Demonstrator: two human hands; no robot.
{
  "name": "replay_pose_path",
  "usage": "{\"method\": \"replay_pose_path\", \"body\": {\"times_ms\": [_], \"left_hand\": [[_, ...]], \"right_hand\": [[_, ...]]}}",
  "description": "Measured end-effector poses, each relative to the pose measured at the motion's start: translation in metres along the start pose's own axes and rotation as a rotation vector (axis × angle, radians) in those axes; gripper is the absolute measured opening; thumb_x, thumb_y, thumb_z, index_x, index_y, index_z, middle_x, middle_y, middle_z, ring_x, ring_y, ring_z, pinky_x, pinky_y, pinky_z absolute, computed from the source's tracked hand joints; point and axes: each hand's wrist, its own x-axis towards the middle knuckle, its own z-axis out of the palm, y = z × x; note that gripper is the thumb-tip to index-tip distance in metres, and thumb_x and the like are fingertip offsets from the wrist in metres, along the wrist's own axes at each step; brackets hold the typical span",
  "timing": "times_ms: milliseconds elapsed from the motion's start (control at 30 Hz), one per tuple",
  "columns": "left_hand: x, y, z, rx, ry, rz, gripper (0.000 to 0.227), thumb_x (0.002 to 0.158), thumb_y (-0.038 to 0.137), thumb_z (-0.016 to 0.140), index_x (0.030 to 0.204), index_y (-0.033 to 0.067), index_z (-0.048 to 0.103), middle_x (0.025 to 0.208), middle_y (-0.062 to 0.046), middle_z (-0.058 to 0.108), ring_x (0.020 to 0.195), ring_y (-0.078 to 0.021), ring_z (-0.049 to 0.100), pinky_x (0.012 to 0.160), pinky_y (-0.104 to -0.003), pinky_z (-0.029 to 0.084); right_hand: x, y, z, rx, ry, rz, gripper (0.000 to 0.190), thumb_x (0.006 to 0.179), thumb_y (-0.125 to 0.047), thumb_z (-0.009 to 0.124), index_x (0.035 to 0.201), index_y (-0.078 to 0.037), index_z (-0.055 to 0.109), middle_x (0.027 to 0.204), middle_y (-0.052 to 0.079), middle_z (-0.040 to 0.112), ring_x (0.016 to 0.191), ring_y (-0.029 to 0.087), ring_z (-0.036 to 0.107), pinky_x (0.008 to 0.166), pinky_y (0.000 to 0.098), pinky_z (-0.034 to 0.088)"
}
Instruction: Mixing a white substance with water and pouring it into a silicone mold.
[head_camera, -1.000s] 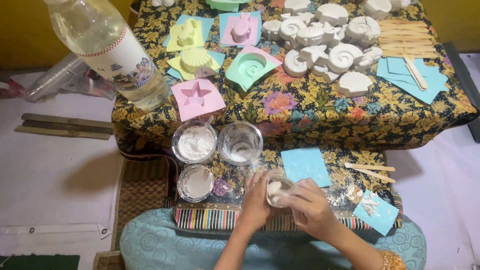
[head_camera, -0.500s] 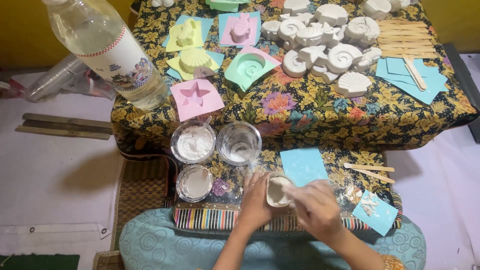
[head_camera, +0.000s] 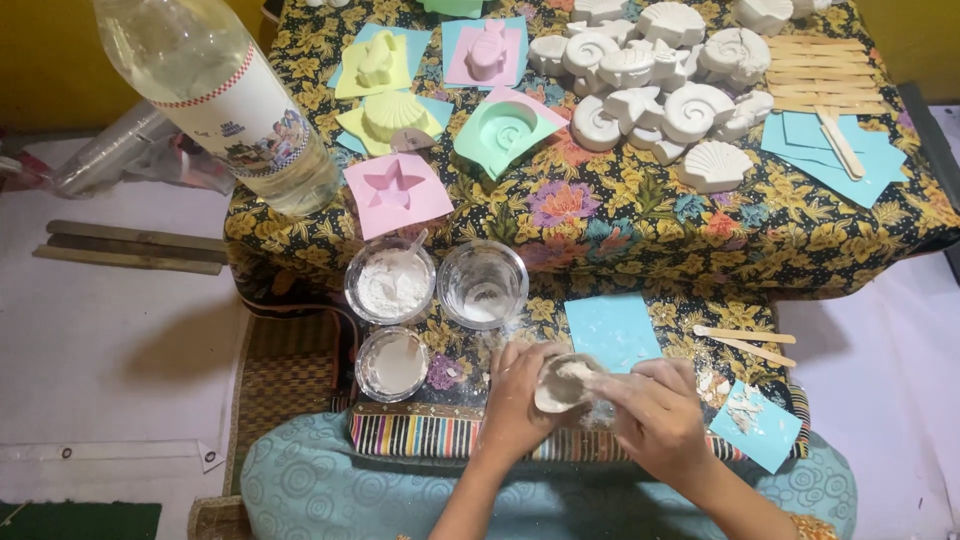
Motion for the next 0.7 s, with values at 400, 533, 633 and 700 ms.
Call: {"method": "replay_pose_path", "body": {"times_ms": [400, 533, 633, 700], "left_hand": [[0.002, -0.002, 0.002, 0.037, -0.047, -0.080, 0.095, 0.054, 0.034, 0.094, 0.135, 0.0132, 0.048, 0.123, -0.005, 0.059, 0.119, -0.0282, 0.052, 0.102, -0.047, 0.047], [0.001, -0.008, 0.011, -0.020, 0.049, -0.061, 0.112, 0.051, 0.038, 0.099, 0.142, 0.0087, 0.040, 0.141, -0.012, 0.055, 0.136, -0.0326, 0.047, 0.119, -0.049, 0.035], [-0.011, -0.009, 0.012, -0.036, 0.174, 0.123, 0.121, 0.058, 0.067, 0.081, 0.151, 0.0081, 0.029, 0.149, -0.016, 0.044, 0.141, -0.0348, 0.042, 0.120, -0.053, 0.033], [-0.021, 0.007, 0.001, -0.069, 0.244, 0.177, 0.109, 0.066, 0.062, 0.080, 0.147, 0.0052, 0.034, 0.147, -0.017, 0.045, 0.140, -0.0357, 0.044, 0.119, -0.051, 0.036]], "right_hand": [[0.014, 0.017, -0.013, 0.158, -0.222, 0.007, 0.032, 0.071, -0.003, 0.075, 0.096, -0.023, 0.078, 0.072, -0.009, 0.068, 0.074, 0.010, 0.051, 0.070, 0.0257, 0.037], [0.017, 0.026, -0.007, 0.084, -0.261, 0.157, 0.022, 0.077, -0.016, 0.078, 0.099, -0.020, 0.077, 0.069, -0.005, 0.066, 0.075, 0.014, 0.048, 0.075, 0.0303, 0.038], [0.042, 0.018, -0.008, 0.144, -0.278, 0.265, 0.025, 0.079, -0.009, 0.071, 0.103, -0.013, 0.077, 0.089, 0.002, 0.069, 0.076, 0.013, 0.060, 0.063, 0.0235, 0.053], [0.063, -0.008, -0.023, 0.142, -0.216, 0.251, 0.033, 0.077, -0.010, 0.074, 0.110, -0.011, 0.075, 0.096, 0.005, 0.066, 0.083, 0.017, 0.060, 0.071, 0.0280, 0.051]]}}
